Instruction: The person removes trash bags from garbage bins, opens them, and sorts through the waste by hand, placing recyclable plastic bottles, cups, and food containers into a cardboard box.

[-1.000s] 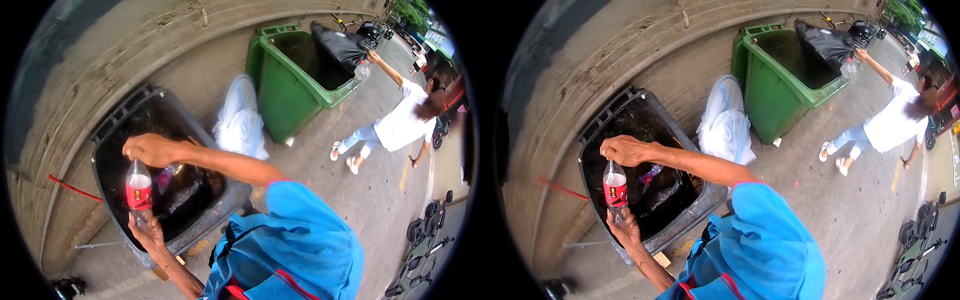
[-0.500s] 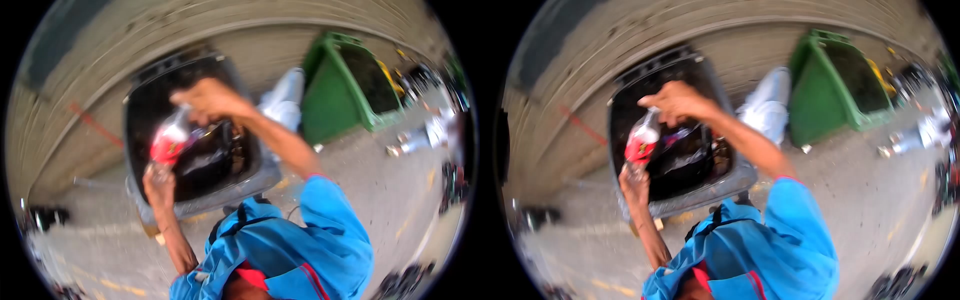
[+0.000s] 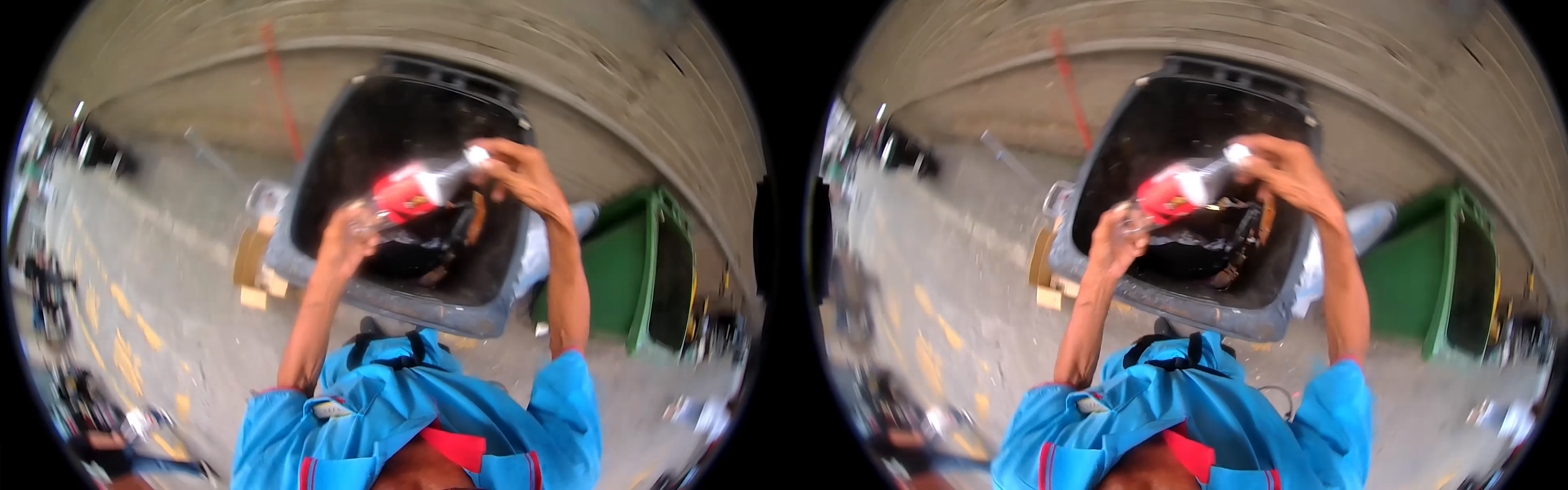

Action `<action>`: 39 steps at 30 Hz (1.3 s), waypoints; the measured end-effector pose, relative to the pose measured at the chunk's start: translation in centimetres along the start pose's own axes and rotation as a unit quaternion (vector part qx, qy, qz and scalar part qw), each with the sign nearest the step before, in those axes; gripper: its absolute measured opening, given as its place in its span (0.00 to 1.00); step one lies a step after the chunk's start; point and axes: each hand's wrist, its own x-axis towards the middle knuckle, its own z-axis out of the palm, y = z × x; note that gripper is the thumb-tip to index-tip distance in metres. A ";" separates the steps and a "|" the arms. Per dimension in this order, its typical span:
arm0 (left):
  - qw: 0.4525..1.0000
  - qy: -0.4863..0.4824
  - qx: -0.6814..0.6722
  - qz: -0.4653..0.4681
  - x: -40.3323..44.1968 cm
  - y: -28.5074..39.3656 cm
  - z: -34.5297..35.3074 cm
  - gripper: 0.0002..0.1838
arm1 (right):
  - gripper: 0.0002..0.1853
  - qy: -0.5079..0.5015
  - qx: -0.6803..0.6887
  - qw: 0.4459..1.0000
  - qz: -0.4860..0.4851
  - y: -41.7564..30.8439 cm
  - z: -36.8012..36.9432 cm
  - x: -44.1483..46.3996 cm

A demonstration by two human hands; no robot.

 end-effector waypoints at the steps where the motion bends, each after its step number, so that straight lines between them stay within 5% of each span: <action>1: 1.000 0.005 0.000 -0.009 -0.3 0.1 0.7 0.17 | 0.16 0.018 -0.020 0.998 0.060 -0.1 -0.3 0.0; 5: 1.000 -0.022 0.007 -0.015 0.2 -0.2 0.9 0.18 | 0.30 0.185 -0.103 0.965 0.153 0.7 -0.2 -0.1; 11: 1.000 0.000 -0.028 -0.004 -0.6 -0.2 0.2 0.20 | 0.22 0.086 -0.127 0.987 -0.057 -3.2 2.0 -0.2; 14: 0.998 -0.010 -0.056 -0.001 -1.0 0.2 -0.2 0.19 | 0.19 0.047 -0.139 0.988 -0.037 -3.0 1.8 0.4; 16: 0.999 -0.010 -0.049 0.001 -1.3 0.4 -0.1 0.17 | 0.19 0.023 -0.136 0.987 0.078 -2.5 0.9 1.1; 20: 0.999 0.006 -0.028 0.043 -1.0 0.1 -0.7 0.17 | 0.22 0.103 -0.133 0.981 0.099 -1.9 3.1 1.4; 27: 0.993 0.026 0.057 0.103 -2.3 1.9 -0.7 0.30 | 0.28 0.097 -0.094 0.966 0.220 0.2 3.1 2.6; 34: 0.998 -0.009 -0.018 0.064 -2.6 1.9 -1.0 0.25 | 0.20 -0.009 -0.106 0.993 0.043 -3.6 3.7 1.9; 39: 0.997 -0.015 -0.015 0.079 -3.1 2.4 -1.9 0.23 | 0.20 0.013 -0.095 0.994 0.048 -3.5 4.4 2.5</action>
